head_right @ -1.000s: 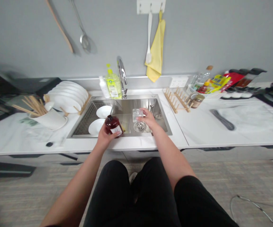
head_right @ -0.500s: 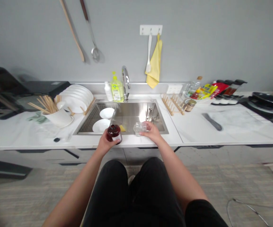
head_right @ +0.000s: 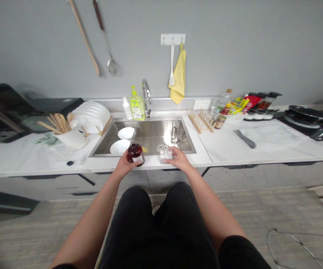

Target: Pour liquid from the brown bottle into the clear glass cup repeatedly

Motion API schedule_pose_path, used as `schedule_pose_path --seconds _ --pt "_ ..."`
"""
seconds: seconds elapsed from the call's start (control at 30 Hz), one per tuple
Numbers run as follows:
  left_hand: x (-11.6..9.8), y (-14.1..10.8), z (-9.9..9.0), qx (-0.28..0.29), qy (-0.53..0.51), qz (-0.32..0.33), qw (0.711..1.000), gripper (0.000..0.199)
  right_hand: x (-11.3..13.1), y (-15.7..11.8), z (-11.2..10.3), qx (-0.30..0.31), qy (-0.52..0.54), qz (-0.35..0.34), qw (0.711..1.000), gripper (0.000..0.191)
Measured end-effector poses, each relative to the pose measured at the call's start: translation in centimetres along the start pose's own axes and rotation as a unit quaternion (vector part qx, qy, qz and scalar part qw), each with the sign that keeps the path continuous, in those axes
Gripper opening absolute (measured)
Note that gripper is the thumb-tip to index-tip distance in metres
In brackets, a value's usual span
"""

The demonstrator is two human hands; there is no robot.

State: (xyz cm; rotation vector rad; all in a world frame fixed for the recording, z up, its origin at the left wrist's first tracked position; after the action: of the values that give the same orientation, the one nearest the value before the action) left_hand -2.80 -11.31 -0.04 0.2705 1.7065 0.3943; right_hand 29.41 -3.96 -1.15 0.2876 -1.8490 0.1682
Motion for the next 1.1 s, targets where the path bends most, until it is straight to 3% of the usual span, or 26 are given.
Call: schedule_pose_path --seconds 0.33,0.4,0.47,0.57,0.67,0.77,0.83,0.9,1.1 --pt "0.1 -0.1 0.5 0.022 -0.004 0.060 0.998 0.119 0.1 0.0 -0.4 0.002 -0.043 -0.021 0.999 0.081" --pt "-0.5 -0.6 -0.1 0.019 0.002 0.081 0.997 0.119 0.0 0.1 -0.2 0.011 -0.038 -0.028 0.999 0.081" --pt "-1.2 -1.5 -2.3 -0.019 0.036 0.107 0.993 0.102 0.0 0.1 -0.3 0.008 -0.037 -0.034 0.999 0.081" --pt "-2.5 -4.2 -8.8 -0.151 0.154 0.112 0.970 0.054 -0.1 0.1 -0.4 -0.002 -0.042 -0.036 0.998 0.080" --pt "-4.0 -7.7 -17.2 -0.294 0.332 0.034 0.896 0.043 -0.2 0.1 -0.4 -0.006 -0.042 -0.039 0.998 0.078" --pt "-6.0 -9.2 -22.6 -0.306 0.505 -0.037 0.806 0.049 -0.4 0.2 -0.4 -0.010 -0.040 -0.038 0.998 0.079" --pt "-6.8 -9.2 -24.7 -0.287 0.565 -0.063 0.771 0.052 -0.5 0.2 -0.3 -0.013 -0.044 -0.036 0.998 0.079" --pt "-6.7 -9.0 -25.9 -0.267 0.591 -0.085 0.756 0.053 -0.6 0.2 -0.2 -0.018 -0.049 -0.036 0.998 0.080" --pt "-4.1 -7.9 -27.3 -0.210 0.612 -0.128 0.752 0.059 -0.1 -0.4 -0.3 -0.035 -0.056 -0.042 0.997 0.080"
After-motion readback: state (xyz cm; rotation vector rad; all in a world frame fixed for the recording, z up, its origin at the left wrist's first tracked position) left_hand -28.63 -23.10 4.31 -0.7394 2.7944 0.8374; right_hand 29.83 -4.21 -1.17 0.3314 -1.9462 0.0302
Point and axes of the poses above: each hand's wrist, its own y-axis towards the middle knuckle, its own z-axis out of the palm, x = y × z, the point moved 10 cm from there along y, towards the middle knuckle, and after that the axes turned 12 degrees about z, right-handed, at the moved point
